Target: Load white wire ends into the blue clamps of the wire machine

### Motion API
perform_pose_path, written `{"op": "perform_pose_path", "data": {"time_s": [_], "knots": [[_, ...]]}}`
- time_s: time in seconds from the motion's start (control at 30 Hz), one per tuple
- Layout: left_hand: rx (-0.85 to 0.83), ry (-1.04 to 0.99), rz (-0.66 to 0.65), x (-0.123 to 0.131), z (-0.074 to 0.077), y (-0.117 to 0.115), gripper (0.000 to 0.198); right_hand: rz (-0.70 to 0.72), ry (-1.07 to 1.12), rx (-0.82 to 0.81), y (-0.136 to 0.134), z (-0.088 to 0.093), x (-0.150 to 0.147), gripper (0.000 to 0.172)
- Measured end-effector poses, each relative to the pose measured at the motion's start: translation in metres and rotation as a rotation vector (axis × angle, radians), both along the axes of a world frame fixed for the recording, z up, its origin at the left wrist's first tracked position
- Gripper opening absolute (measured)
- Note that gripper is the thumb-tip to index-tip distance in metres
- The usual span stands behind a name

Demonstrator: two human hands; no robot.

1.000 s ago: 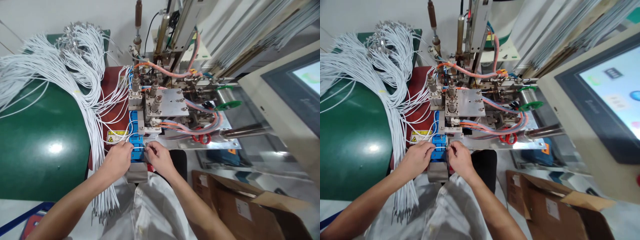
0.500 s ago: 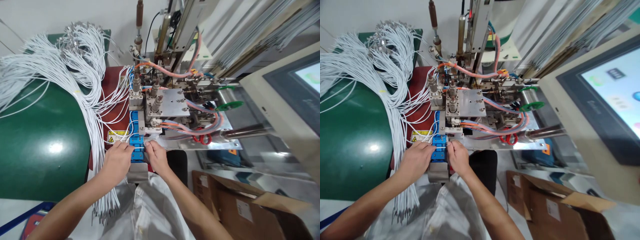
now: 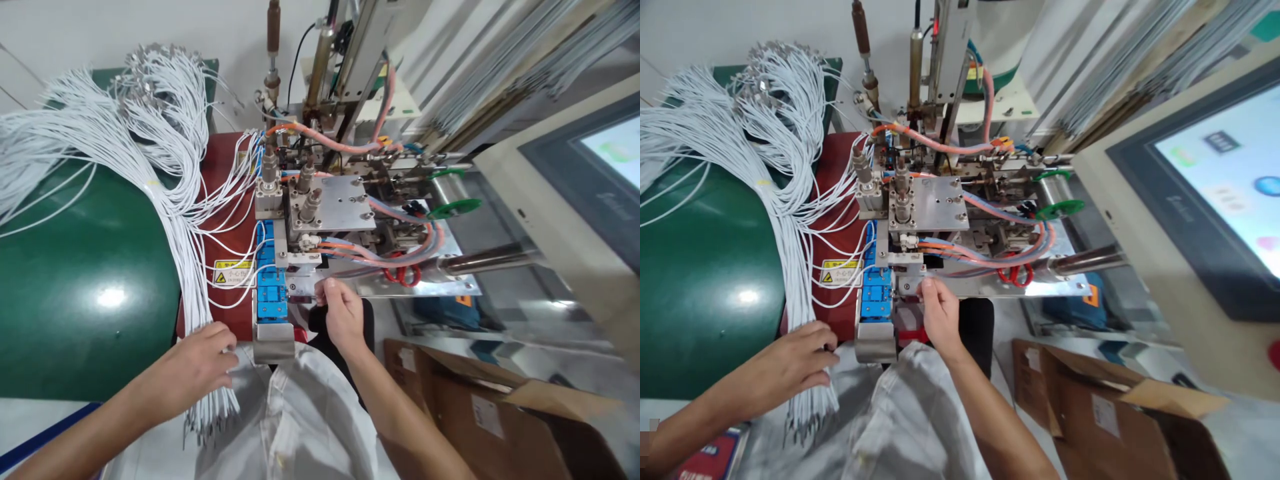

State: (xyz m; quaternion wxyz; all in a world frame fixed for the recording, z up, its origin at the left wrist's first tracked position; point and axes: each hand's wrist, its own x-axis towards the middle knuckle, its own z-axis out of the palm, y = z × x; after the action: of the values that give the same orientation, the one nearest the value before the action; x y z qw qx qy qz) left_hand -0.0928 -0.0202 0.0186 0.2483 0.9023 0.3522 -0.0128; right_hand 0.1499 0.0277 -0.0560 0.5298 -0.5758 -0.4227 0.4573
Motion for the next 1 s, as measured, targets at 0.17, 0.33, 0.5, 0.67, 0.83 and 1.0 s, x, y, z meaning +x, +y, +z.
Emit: {"op": "perform_pose_path", "data": {"time_s": [0.17, 0.33, 0.5, 0.67, 0.83, 1.0], "knots": [[-0.025, 0.125, 0.013, 0.003, 0.004, -0.003, 0.018, 0.027, 0.051, -0.027, -0.003, 0.004, -0.002, 0.042], [0.045, 0.112, -0.025, 0.019, 0.006, 0.005, 0.017, 0.024, 0.062, -0.021, -0.008, 0.012, -0.002, 0.042], [0.163, -0.253, 0.232, 0.041, 0.009, 0.015, 0.024, 0.121, 0.17, 0.045, -0.024, 0.019, -0.003, 0.042], [0.254, -0.353, 0.457, 0.06, -0.007, 0.018, 0.021, 0.076, 0.387, 0.087, -0.036, 0.022, 0.0, 0.042], [0.108, -0.393, 0.485, 0.079, -0.02, 0.014, 0.03, 0.154, 0.144, 0.041, -0.032, 0.031, 0.0, 0.014], [0.025, -0.571, 0.677, 0.09, -0.02, 0.016, 0.022, 0.059, 0.071, 0.068, -0.029, 0.038, -0.009, 0.015]]}}
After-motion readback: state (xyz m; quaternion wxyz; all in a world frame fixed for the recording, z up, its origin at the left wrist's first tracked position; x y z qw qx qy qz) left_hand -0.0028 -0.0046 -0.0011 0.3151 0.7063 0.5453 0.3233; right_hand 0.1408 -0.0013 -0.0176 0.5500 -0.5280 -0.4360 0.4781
